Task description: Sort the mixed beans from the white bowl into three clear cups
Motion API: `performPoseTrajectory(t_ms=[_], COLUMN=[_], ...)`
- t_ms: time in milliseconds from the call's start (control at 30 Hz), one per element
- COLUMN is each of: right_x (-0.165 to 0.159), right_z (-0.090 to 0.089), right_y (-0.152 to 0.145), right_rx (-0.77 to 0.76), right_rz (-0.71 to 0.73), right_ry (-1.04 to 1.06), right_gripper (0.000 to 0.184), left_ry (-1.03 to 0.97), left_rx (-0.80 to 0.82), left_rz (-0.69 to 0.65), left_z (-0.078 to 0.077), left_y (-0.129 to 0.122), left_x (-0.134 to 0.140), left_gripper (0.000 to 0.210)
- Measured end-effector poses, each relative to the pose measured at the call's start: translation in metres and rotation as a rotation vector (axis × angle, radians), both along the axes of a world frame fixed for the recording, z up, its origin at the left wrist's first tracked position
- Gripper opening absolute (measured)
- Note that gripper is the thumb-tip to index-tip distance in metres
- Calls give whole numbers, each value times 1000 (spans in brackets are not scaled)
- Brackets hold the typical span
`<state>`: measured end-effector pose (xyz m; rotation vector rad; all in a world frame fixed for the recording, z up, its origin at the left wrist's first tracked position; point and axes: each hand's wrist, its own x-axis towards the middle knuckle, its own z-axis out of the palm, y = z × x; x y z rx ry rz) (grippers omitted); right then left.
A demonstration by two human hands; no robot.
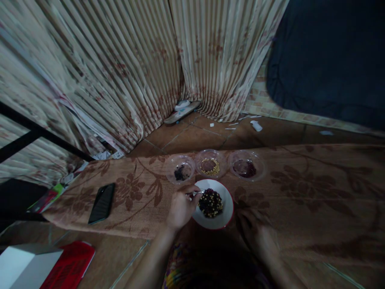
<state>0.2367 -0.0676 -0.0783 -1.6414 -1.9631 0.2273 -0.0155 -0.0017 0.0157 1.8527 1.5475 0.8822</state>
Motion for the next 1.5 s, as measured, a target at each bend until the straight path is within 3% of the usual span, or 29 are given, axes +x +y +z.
performPoseTrajectory(t_ms=[500, 1300, 1500], right_x=[-1, -1, -1], right_z=[1, 1, 3], right_y=[0, -1, 0], right_rx=[9, -1, 1], right_rz=[-12, -15, -3], right_ry=[28, 27, 20], right_gripper=[27, 28, 28], left_ry=[106, 103, 63], left_rx=[27, 18, 35], left_rz=[9, 47, 50], left_z=[-2, -7, -1], left_y=[1, -3, -3], left_x=[2, 7, 8], left_gripper=[11, 12, 12])
